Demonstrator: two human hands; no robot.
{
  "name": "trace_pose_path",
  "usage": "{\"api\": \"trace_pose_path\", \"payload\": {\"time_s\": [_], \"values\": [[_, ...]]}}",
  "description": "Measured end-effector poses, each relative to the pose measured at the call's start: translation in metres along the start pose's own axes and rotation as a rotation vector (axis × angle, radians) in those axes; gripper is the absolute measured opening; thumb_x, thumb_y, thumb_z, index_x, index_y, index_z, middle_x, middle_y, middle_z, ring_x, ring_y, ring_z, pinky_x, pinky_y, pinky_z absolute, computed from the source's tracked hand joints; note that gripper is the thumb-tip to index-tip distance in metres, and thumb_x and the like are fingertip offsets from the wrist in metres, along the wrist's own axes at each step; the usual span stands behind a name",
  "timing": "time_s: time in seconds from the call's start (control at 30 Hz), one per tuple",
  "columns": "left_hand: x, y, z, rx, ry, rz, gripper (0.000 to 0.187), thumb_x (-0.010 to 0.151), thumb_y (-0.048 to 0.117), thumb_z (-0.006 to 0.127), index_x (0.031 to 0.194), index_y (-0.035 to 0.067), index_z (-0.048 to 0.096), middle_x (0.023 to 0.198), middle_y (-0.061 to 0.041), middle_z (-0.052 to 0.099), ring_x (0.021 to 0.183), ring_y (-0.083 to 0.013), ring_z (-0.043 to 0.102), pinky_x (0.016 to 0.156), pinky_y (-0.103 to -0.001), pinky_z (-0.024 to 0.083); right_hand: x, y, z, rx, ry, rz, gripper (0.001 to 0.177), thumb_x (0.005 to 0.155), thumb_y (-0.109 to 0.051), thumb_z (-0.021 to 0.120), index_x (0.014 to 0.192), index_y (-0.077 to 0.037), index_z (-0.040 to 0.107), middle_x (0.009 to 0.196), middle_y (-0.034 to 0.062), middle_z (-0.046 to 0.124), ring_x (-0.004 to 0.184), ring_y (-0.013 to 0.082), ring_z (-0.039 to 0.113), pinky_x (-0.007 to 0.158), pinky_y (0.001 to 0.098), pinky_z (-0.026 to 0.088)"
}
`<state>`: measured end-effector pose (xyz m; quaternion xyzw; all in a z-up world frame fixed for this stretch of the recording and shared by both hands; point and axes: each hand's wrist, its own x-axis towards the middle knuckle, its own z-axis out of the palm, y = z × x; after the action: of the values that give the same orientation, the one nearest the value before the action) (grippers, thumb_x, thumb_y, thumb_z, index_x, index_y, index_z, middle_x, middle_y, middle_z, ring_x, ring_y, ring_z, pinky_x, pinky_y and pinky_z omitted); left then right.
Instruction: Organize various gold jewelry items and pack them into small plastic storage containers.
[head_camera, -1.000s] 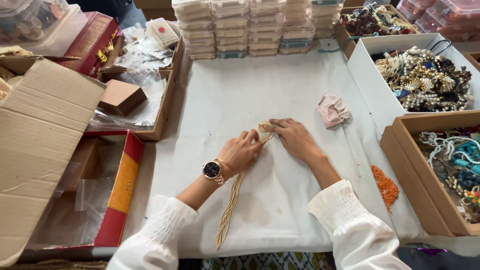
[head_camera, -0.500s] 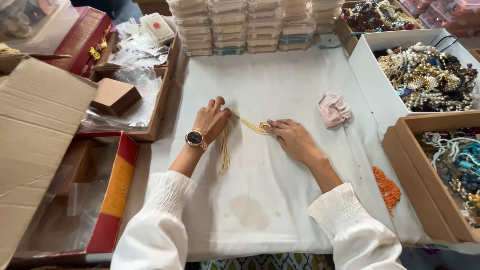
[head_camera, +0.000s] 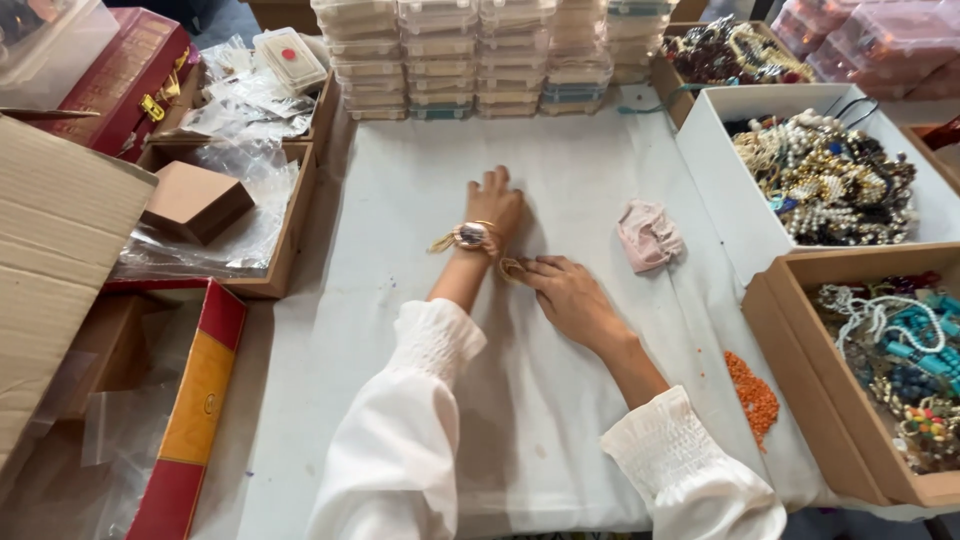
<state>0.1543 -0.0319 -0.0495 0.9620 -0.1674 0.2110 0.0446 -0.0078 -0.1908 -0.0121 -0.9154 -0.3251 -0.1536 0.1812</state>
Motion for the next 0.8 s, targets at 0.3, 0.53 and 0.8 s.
{"api": "trace_pose_path", "payload": {"time_s": [0.3,0.53,0.8], "values": [[0.001,0.106,0.013,0.001,-0.114,0.368,0.013,0.087,0.016,0.069,0.091,0.009,0.078,0.126,-0.011,0.061,0.121,-0.0286,0.057,0.097,-0.048,0.049,-0.009,0.03,0.033,-0.034,-0.023,0.07,0.025,0.089,-0.011,0.064,0.112,-0.001,0.069,0.111,0.0193,0.071,0.112,0.0351,0.061,0.102,0.0482,0.047],[-0.041,0.072,-0.095,-0.461,-0.168,0.383,0.026,0.084,0.007,0.067,0.101,0.022,0.08,0.117,-0.001,0.071,0.099,-0.0272,0.07,0.085,-0.039,0.057,0.002,0.001,0.003,0.167,0.155,-0.038,0.033,0.092,-0.011,0.059,0.122,0.004,0.064,0.121,0.0234,0.065,0.115,0.0407,0.059,0.096,0.0504,0.046],[-0.11,0.001,-0.092,-0.425,0.083,-0.06,0.014,0.095,0.022,0.068,0.103,0.021,0.08,0.102,0.001,0.076,0.082,-0.0239,0.073,0.072,-0.037,0.059,0.002,-0.001,-0.013,-0.083,0.232,-0.167,0.032,0.085,-0.012,0.064,0.116,-0.009,0.073,0.116,0.0097,0.074,0.105,0.026,0.069,0.099,0.0521,0.046]]}}
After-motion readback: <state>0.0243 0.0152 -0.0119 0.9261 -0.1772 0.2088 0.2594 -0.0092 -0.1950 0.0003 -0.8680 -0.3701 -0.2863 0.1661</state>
